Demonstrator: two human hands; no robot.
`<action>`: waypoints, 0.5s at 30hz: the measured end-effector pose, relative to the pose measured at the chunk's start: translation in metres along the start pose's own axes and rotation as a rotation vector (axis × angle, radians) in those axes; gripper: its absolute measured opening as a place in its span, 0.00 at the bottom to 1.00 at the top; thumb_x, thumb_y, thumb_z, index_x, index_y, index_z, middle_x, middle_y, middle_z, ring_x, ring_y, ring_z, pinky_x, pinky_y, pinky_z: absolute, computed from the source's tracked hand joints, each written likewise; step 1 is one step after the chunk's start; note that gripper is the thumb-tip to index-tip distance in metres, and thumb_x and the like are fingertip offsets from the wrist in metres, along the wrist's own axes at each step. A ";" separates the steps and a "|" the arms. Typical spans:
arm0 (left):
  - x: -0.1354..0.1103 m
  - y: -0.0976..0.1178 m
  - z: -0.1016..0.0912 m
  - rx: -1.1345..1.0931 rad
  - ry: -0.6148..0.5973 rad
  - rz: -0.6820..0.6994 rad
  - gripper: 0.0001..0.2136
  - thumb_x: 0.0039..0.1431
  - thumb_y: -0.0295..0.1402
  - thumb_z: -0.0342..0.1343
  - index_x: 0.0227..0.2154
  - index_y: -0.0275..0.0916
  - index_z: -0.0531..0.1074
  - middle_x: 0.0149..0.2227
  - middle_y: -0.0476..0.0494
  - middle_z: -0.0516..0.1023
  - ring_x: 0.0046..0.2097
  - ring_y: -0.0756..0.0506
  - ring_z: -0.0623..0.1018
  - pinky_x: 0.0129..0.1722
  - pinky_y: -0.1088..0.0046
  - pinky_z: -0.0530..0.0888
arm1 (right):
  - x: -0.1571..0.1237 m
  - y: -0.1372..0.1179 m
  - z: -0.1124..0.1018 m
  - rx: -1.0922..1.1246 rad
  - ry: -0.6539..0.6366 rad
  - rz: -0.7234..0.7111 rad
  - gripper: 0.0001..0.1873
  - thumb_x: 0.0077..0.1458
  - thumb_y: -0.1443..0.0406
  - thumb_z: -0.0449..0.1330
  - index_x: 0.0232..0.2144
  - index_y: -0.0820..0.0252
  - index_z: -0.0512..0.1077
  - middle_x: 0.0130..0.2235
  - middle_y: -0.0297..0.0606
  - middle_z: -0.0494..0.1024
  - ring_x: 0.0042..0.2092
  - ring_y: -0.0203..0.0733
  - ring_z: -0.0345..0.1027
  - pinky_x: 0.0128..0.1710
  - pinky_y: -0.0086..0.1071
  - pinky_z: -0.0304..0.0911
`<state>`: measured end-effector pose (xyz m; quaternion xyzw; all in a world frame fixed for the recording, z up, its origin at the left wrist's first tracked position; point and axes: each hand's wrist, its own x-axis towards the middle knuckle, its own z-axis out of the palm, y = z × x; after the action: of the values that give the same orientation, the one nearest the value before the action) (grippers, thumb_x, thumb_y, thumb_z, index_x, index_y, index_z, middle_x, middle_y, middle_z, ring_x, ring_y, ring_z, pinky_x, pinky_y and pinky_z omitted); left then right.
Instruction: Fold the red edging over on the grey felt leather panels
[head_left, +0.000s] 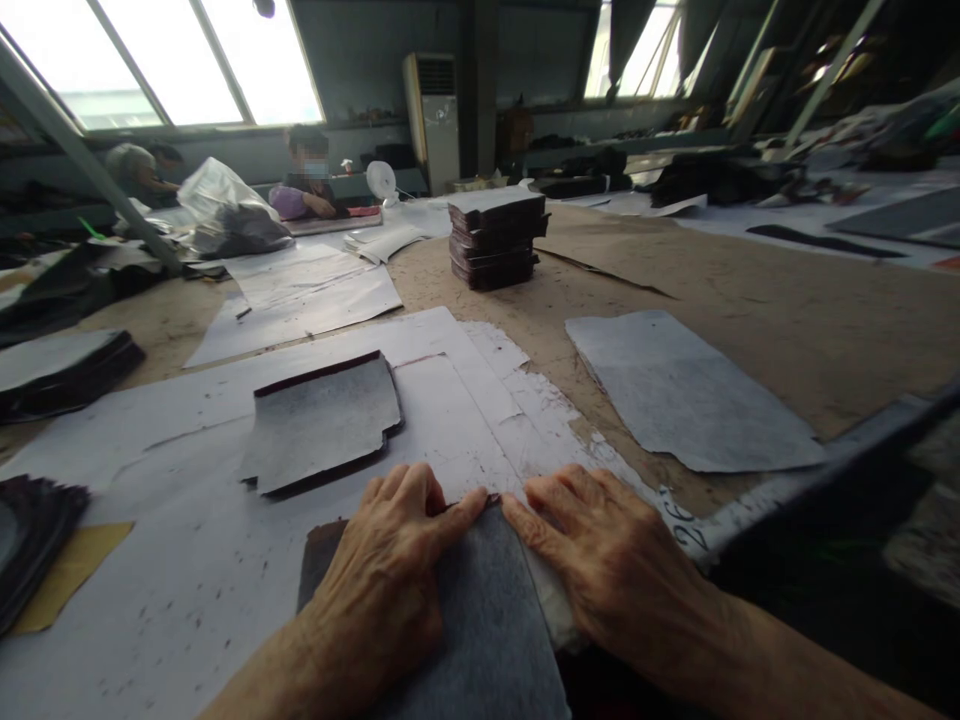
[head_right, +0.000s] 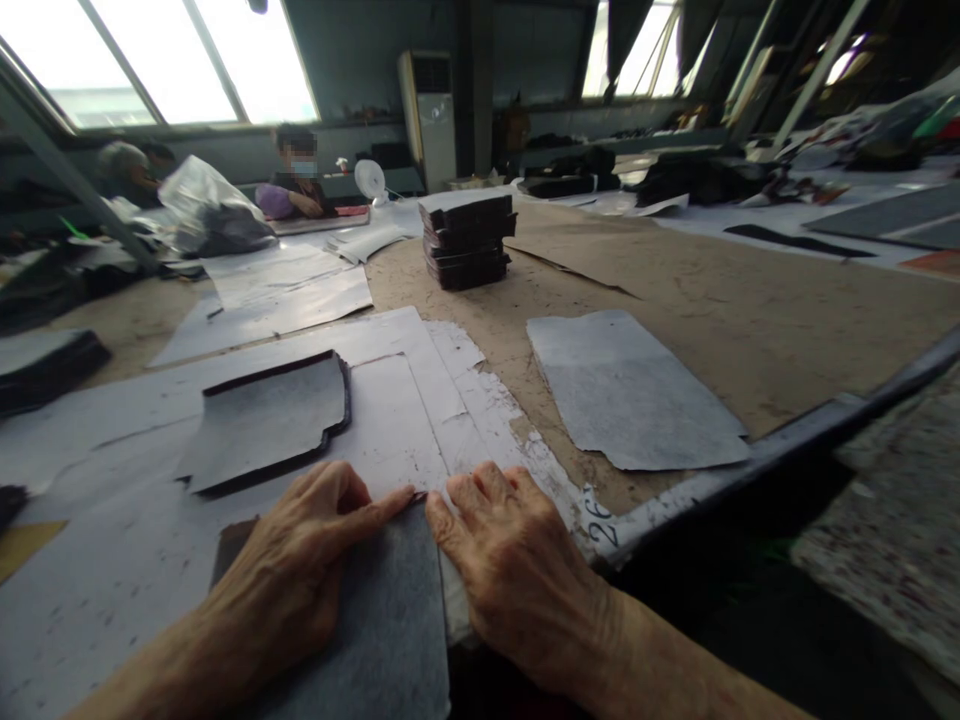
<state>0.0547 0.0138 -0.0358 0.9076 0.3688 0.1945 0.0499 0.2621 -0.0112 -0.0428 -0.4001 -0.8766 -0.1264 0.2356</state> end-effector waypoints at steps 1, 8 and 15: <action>0.000 0.000 0.000 0.008 -0.001 0.002 0.31 0.38 0.18 0.47 0.50 0.44 0.65 0.32 0.44 0.62 0.34 0.45 0.63 0.31 0.65 0.65 | 0.000 0.000 0.000 0.002 0.001 0.001 0.21 0.49 0.76 0.47 0.43 0.65 0.70 0.36 0.44 0.72 0.37 0.44 0.61 0.37 0.39 0.57; -0.002 0.003 -0.001 0.097 -0.002 0.055 0.30 0.41 0.18 0.46 0.52 0.42 0.62 0.34 0.42 0.61 0.35 0.44 0.62 0.31 0.62 0.65 | 0.001 0.000 0.001 0.054 0.033 0.039 0.20 0.51 0.75 0.46 0.42 0.65 0.72 0.34 0.44 0.72 0.36 0.45 0.61 0.35 0.40 0.58; -0.002 0.006 -0.002 0.206 -0.028 0.078 0.29 0.44 0.19 0.46 0.53 0.43 0.60 0.34 0.41 0.62 0.34 0.44 0.62 0.31 0.63 0.64 | 0.003 0.009 0.002 0.374 0.151 0.311 0.12 0.54 0.74 0.51 0.35 0.60 0.73 0.32 0.37 0.73 0.36 0.36 0.65 0.37 0.29 0.63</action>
<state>0.0569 0.0078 -0.0326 0.9241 0.3506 0.1445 -0.0462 0.2667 -0.0030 -0.0423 -0.4690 -0.7927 0.0460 0.3867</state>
